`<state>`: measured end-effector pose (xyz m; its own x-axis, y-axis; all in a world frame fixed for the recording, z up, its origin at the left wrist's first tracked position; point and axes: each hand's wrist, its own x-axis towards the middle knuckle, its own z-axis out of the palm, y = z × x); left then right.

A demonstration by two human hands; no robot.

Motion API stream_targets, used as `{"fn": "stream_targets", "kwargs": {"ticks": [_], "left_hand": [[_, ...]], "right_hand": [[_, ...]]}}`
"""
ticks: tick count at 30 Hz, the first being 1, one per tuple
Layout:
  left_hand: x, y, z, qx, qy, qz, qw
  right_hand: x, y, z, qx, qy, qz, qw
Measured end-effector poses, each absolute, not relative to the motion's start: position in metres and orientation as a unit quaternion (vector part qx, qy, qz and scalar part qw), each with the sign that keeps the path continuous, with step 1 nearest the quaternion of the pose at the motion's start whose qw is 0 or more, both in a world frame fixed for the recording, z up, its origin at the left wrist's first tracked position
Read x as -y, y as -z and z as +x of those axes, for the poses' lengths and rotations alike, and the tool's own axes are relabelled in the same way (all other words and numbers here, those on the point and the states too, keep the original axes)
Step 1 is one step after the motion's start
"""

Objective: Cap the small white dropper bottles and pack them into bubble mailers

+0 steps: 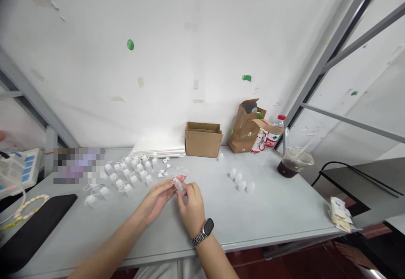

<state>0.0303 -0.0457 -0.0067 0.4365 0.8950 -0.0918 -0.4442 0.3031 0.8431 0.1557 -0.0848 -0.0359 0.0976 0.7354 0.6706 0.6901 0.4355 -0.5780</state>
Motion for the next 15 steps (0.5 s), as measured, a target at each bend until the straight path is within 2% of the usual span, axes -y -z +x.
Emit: {"fn": "stream_targets", "kwargs": {"ticks": [6,8,13,15], "left_hand": [[0.045,0.0088,0.0324,-0.286,-0.449,0.369,0.762],[0.0446,0.0084,0.0322,-0.296,-0.465,0.38,0.743],[0.0468,0.004,0.0309,-0.29,-0.472,0.397,0.732],[0.0491,0.0017,0.031,-0.279,-0.461,0.415,0.733]], "right_hand": [[0.084,0.0414,0.1529,0.69,0.044,-0.554,0.464],[0.0844,0.04,0.1516,0.687,0.003,-0.54,0.486],[0.086,0.0331,0.1512,0.616,-0.202,-0.52,0.557],[0.0867,0.0316,0.1519,0.596,-0.222,-0.522,0.568]]}}
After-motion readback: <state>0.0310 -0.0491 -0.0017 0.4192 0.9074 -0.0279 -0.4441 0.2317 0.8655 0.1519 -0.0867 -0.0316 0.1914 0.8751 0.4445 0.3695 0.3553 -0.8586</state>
